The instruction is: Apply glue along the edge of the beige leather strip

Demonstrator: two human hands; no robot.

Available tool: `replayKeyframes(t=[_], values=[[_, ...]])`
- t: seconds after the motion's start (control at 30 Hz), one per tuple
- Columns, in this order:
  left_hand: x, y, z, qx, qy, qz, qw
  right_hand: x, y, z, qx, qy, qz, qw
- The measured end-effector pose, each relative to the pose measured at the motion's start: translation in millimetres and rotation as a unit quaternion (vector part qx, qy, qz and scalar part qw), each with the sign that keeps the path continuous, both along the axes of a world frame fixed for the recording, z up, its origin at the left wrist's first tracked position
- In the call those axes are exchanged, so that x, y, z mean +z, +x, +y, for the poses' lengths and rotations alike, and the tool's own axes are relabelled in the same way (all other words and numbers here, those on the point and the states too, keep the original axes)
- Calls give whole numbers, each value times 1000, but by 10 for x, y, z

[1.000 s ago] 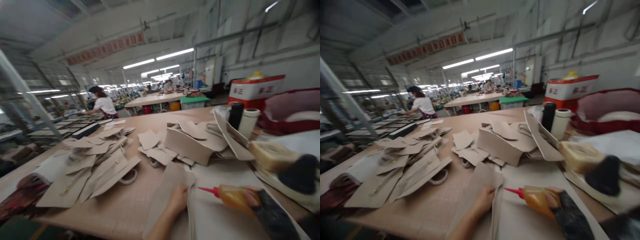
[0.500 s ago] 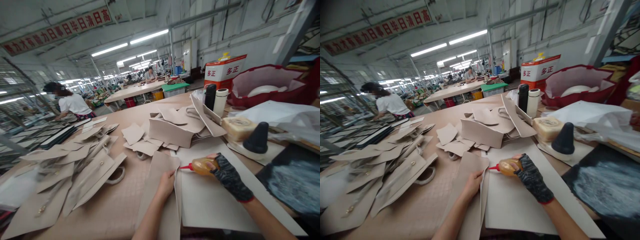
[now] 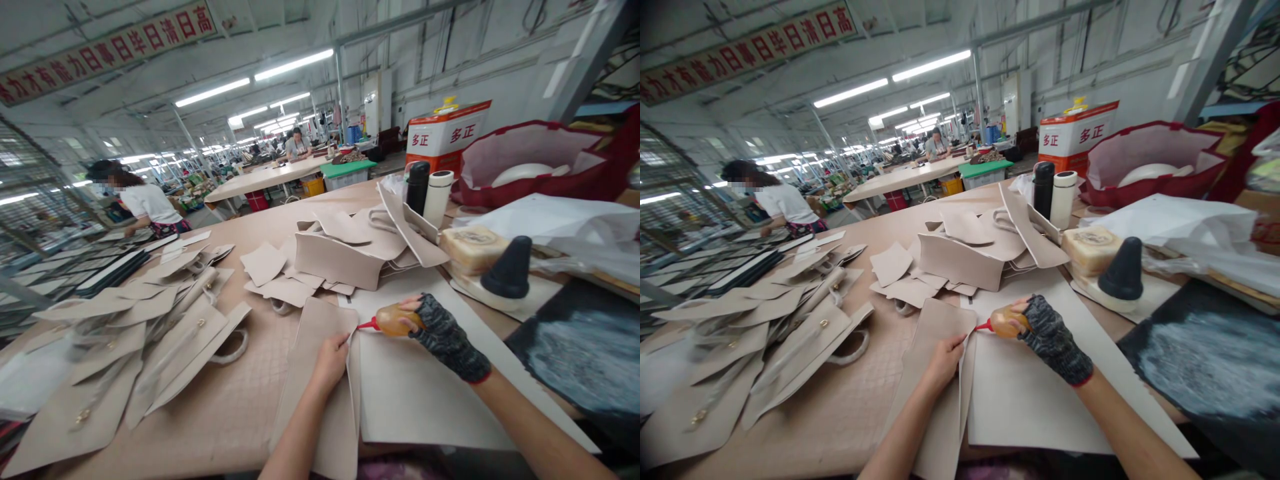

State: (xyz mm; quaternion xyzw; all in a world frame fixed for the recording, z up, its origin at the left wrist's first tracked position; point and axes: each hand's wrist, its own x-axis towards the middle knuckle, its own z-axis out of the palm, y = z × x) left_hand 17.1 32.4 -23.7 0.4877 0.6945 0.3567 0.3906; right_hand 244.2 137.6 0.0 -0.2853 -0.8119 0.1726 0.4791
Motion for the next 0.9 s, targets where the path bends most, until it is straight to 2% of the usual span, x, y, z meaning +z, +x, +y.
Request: replayKeyframes(t=[0.43,0.63,0.9], values=[[59,43,-42,25,4,0,1000,-75,93,-190,20,-55,24,998],[35,39,-57,22,12,4,1000,-56,109,-332,21,-89,25,995],[-37,33,-54,40,23,3,999,-111,174,-532,33,-108,-1,994]])
